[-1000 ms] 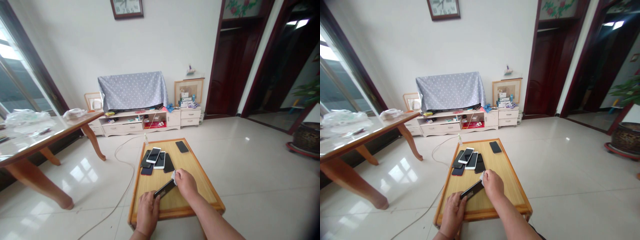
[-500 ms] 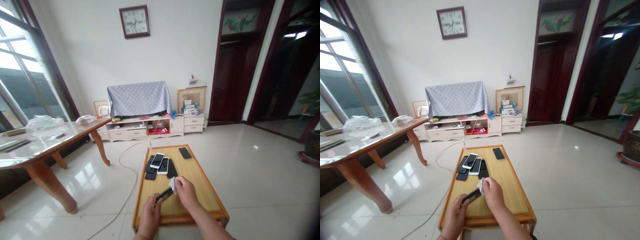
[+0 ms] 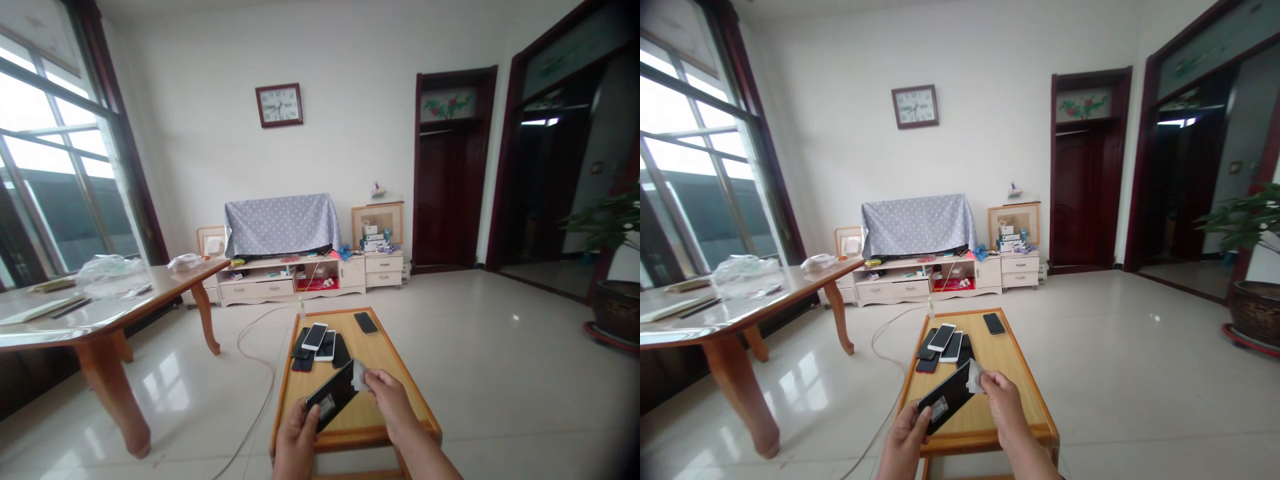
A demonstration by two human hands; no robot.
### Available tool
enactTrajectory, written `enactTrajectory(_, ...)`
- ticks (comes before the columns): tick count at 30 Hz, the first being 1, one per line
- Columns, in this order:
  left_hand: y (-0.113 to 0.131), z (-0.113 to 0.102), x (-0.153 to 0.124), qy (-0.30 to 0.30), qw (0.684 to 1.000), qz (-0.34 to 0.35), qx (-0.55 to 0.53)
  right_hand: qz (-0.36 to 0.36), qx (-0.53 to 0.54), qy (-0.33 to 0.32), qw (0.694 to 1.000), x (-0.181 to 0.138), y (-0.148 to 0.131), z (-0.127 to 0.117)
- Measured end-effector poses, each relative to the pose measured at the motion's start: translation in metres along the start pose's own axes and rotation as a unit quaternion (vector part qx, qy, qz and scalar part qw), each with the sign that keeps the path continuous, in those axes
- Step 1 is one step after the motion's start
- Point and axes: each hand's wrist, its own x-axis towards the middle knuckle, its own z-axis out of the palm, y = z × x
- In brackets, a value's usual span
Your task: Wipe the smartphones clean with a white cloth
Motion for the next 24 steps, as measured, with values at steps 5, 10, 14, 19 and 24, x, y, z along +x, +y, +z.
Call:
enactTrajectory(5,0.026,-0.007,-0.025,0.024,0.999,-0.008,-0.029,-0.053,-0.045,0.014,0.997,-0.032,-0.02,-0.009)
enactTrajectory(10,0.046,-0.01,-0.05,-0.027,0.999,0.003,-0.041,-0.109,-0.069,-0.022,0.991,-0.047,-0.053,-0.01)
enactTrajectory(14,0.056,-0.013,-0.059,-0.014,0.998,0.017,-0.051,-0.112,-0.045,-0.044,0.992,-0.059,-0.07,-0.011)
enactTrajectory(19,0.074,-0.005,-0.065,0.047,0.994,0.004,-0.098,-0.021,0.081,0.004,0.996,-0.082,-0.07,0.003)
enactTrajectory(24,0.1,0.021,-0.073,0.026,0.974,-0.037,-0.224,-0.005,0.149,-0.001,0.989,-0.106,-0.074,0.029)
